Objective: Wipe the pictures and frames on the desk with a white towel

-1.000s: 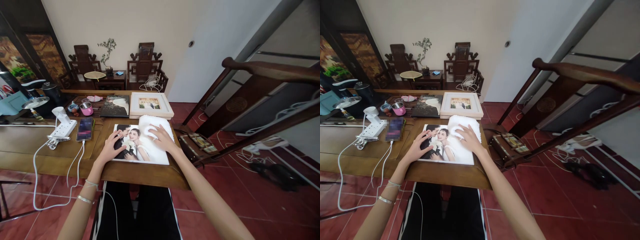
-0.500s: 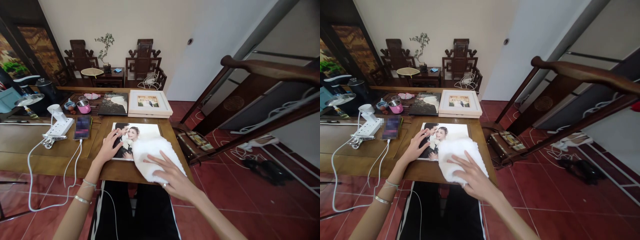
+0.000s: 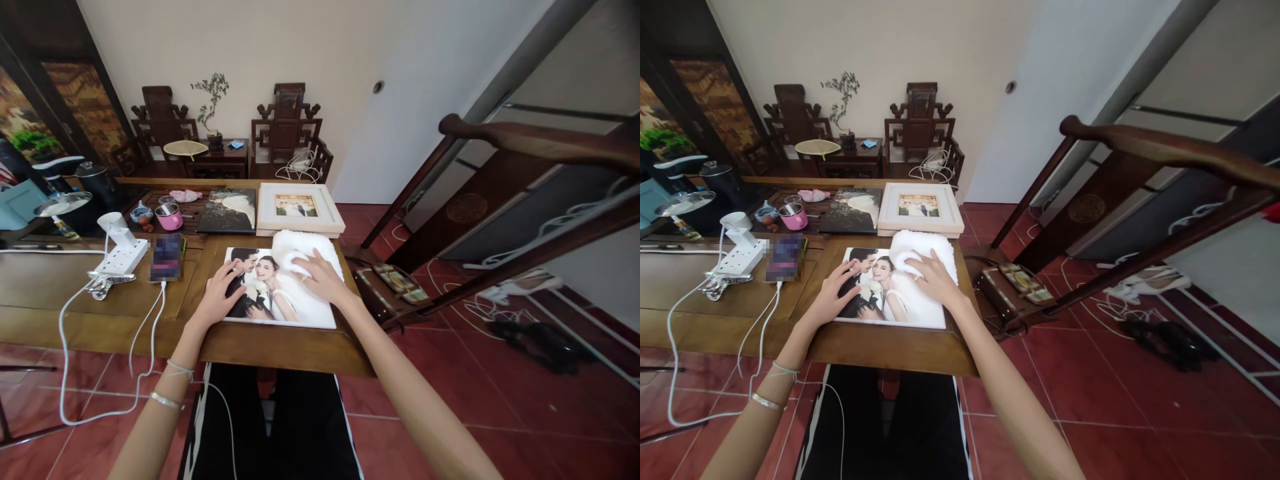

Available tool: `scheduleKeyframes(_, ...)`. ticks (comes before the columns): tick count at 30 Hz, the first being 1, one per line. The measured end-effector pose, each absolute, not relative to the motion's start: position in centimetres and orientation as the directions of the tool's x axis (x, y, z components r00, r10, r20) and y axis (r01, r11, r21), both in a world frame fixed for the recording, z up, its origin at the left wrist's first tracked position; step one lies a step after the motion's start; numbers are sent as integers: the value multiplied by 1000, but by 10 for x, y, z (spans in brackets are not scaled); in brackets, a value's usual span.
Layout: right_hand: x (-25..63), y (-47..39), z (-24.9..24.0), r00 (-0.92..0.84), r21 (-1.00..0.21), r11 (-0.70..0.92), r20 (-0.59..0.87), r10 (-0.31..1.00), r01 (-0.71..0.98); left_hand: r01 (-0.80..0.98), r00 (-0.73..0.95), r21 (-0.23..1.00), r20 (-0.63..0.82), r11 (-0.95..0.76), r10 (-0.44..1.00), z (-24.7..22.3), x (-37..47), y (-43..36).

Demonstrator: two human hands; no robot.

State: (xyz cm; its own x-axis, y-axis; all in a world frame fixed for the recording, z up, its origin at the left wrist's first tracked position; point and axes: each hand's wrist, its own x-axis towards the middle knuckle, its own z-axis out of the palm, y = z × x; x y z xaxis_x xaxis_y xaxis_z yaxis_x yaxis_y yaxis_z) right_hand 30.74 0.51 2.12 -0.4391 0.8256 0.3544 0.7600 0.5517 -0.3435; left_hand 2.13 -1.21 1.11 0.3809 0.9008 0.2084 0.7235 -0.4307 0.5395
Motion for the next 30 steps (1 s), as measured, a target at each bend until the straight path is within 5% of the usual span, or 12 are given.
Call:
scheduleKeyframes(11,300,-137,36,-645,-345,690,251,721,636,742,377,516,206,-428,903,12,23,-13)
scheduleKeyframes(23,307,16,19,-474,-333,579,346,809,744,732,389,527,196,-432,900,13,21,-12)
scheduleKeyframes(30,300,-34,21,-522,-289,600,304,796,746,733,383,530,197,-427,903,13,22,-12)
